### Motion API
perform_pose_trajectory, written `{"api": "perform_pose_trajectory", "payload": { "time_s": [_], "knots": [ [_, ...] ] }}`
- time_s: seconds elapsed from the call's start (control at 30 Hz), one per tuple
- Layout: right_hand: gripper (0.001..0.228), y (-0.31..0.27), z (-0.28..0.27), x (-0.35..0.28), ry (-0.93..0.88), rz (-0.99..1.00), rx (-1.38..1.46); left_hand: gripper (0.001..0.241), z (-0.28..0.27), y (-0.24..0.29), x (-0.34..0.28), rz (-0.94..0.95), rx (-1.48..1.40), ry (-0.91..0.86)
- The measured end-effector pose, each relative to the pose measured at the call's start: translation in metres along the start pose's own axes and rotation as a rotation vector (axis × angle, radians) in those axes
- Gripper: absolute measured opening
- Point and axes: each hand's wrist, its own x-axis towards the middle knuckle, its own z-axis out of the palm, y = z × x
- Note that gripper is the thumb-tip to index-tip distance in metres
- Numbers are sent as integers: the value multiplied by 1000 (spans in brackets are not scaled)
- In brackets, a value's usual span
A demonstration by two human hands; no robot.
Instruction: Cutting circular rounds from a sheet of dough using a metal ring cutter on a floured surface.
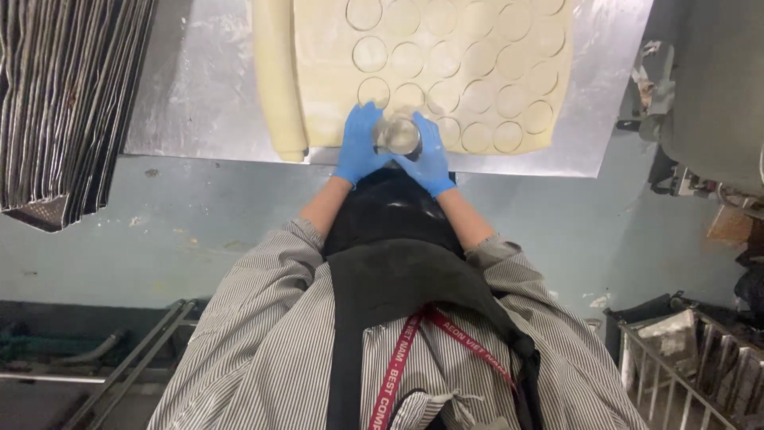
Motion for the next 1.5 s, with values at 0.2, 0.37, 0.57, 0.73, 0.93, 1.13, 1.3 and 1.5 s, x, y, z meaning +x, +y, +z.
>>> {"api": "perform_pose_trajectory", "payload": {
  "time_s": [0.2, 0.37, 0.57, 0.73, 0.93, 1.13, 1.3, 1.5],
  "knots": [
    [90, 5, 4, -1, -155, 142, 118, 78, -6, -20, -12, 78, 19, -17],
    [79, 17, 15, 0, -174, 217, 195, 80, -14, -13, -13, 76, 53, 31],
    [55, 23, 24, 7, -47, 231, 169, 87, -29, 2, 1, 95, 4, 42],
    [71, 34, 78, 39, -275, -291, -598, 65, -12, 33, 49, 245, 72, -9],
    [98, -8, 86, 64, -499, 21, -718, 64, -33, 79, 104, 23, 404, -583],
    [93, 42, 107, 53, -442, -54, -574, 67, -10, 56, 95, -5, 311, -592],
    [91, -1, 82, 60, -425, -51, -536, 56, -14, 50, 85, 17, 260, -670],
    [77, 19, 85, -1, -165, 99, -432, 38, -17, 22, 28, 94, 37, -11]
  ]
}}
